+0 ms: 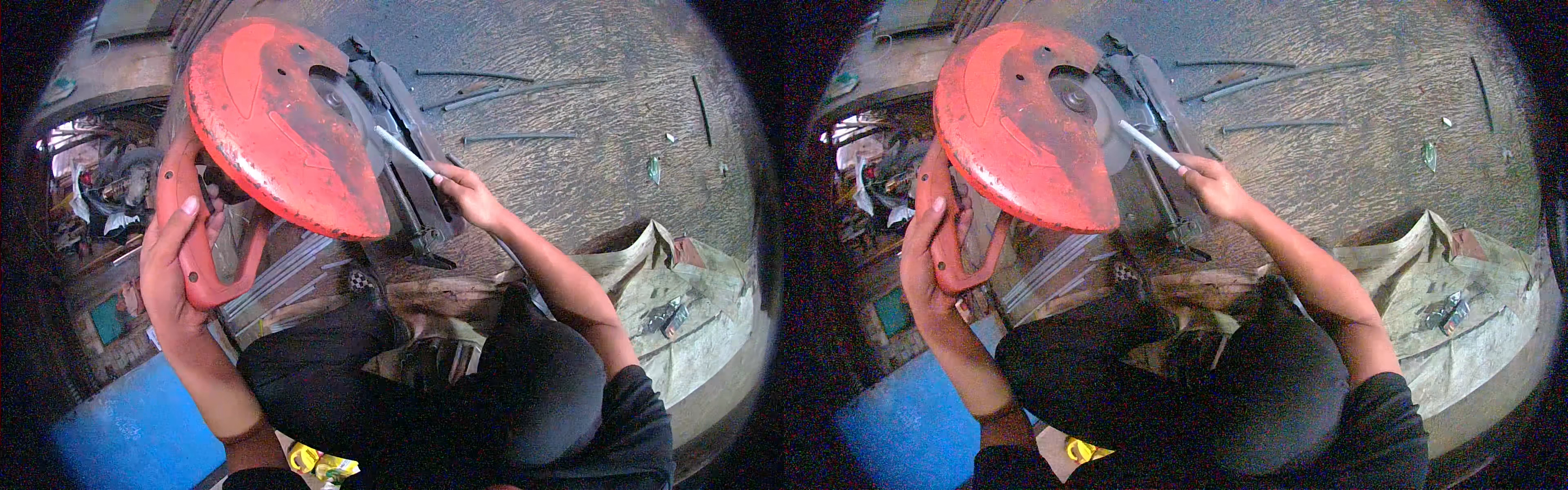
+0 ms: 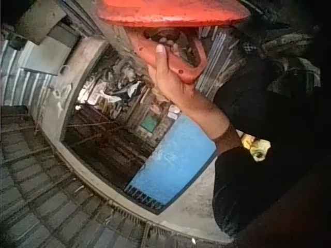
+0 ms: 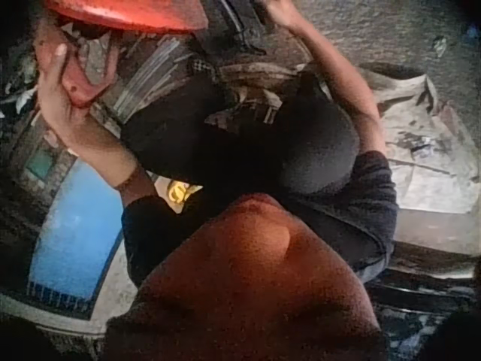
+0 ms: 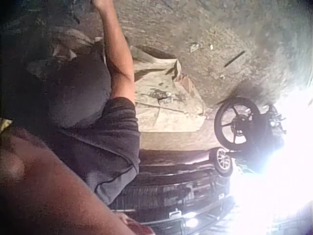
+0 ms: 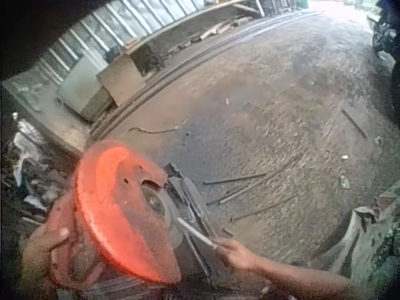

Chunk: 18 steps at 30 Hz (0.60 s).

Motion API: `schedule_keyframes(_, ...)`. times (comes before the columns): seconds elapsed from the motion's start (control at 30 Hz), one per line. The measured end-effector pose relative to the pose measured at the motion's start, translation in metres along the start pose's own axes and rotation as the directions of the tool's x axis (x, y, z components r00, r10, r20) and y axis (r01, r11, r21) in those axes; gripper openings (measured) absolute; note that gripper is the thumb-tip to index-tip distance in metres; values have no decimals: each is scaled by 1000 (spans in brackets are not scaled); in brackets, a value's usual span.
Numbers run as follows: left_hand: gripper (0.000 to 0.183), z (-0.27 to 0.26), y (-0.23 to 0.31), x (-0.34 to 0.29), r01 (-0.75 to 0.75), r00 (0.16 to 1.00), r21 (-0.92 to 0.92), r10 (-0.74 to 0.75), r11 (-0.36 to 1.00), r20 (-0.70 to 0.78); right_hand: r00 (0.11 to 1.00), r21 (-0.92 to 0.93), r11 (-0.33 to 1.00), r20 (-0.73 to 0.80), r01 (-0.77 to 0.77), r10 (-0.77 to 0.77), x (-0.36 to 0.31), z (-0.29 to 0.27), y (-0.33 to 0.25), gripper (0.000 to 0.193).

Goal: Cutting and grinding a metal rod using a circular cut-off saw.

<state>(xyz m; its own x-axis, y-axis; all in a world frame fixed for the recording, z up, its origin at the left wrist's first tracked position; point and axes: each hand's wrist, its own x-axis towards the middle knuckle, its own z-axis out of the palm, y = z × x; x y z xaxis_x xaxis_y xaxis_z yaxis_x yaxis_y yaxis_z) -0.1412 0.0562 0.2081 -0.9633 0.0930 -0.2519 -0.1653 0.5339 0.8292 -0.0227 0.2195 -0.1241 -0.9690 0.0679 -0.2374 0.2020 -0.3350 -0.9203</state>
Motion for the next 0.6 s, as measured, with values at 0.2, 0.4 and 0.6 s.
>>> schedule_keyframes(0.2, 48, 0, 2, 2, 10, 999, -17, -9, 1000, 44, 997, 149, 989, 73, -23, 12, -13, 13, -3, 39)
schedule_keyframes(0.4, 42, 3, 2, -1, 0, 1000, -40, 0, 999, 8, 998, -344, 937, -8, 53, -59, -14, 12, -5, 46)
schedule_keyframes(0.6, 44, 4, 5, -2, 16, 1000, -22, -16, 1000, 16, 959, -469, 853, -41, 229, -279, -14, 12, -2, 51)
